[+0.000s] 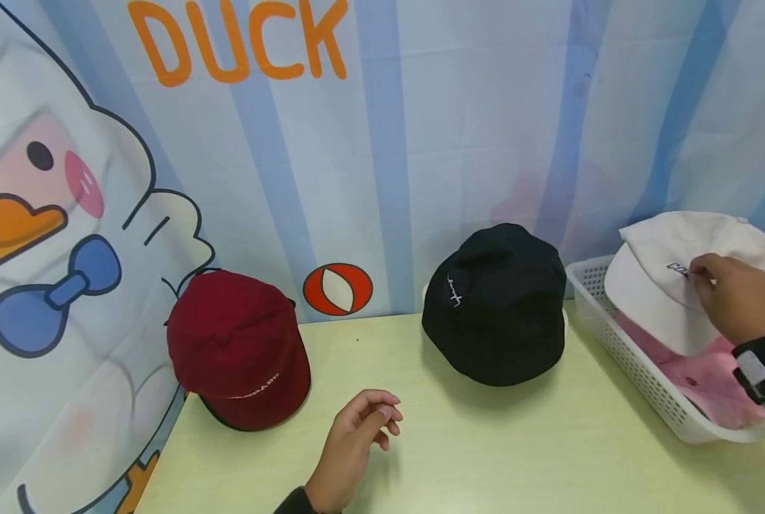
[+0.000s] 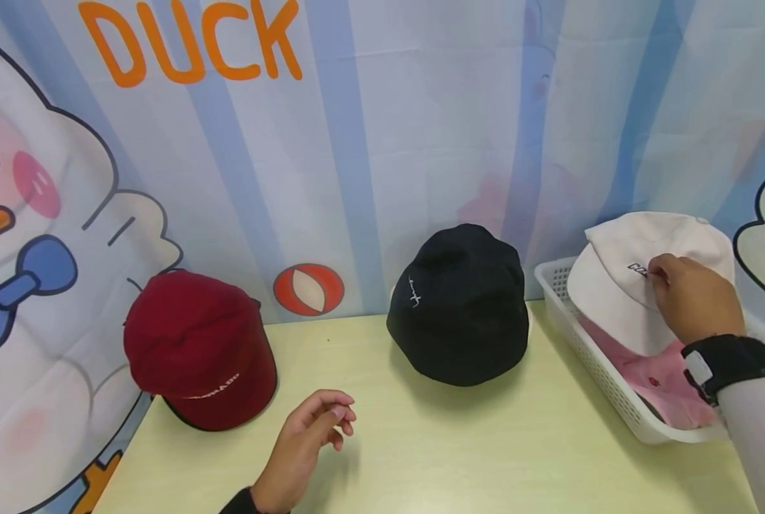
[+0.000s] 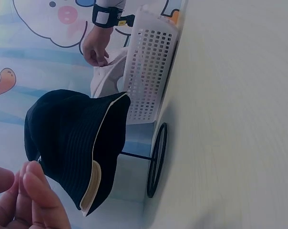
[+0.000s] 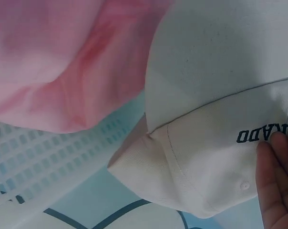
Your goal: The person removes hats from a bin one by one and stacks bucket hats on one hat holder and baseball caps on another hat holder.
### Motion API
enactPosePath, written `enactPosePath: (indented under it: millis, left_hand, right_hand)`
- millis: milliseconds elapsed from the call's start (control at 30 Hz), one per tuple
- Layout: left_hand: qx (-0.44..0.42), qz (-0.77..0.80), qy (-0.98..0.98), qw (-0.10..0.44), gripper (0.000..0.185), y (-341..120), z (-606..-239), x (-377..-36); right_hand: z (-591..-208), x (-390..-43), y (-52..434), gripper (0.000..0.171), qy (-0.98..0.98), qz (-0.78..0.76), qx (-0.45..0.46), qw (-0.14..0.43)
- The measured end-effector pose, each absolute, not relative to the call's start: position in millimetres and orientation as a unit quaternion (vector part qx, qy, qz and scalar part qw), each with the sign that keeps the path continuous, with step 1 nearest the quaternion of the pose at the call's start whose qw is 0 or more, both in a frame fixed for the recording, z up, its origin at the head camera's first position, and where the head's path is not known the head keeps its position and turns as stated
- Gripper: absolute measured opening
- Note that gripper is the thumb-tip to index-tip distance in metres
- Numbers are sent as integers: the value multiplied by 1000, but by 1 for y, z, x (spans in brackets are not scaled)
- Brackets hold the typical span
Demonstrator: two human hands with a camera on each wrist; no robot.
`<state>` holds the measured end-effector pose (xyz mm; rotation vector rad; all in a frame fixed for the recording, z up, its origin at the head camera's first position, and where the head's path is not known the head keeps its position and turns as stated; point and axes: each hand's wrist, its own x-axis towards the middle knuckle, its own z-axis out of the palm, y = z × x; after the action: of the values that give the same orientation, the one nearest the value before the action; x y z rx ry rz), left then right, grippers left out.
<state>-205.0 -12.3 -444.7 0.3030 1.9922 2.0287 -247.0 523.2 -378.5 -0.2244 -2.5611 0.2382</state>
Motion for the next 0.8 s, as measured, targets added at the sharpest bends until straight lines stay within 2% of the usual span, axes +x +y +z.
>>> enactPosePath:
  millis: [800]
  left_hand:
    - [112, 712, 675, 161, 22, -5, -437, -201]
  right_hand:
    - [-341, -220, 470, 22, -923, 166, -64, 342]
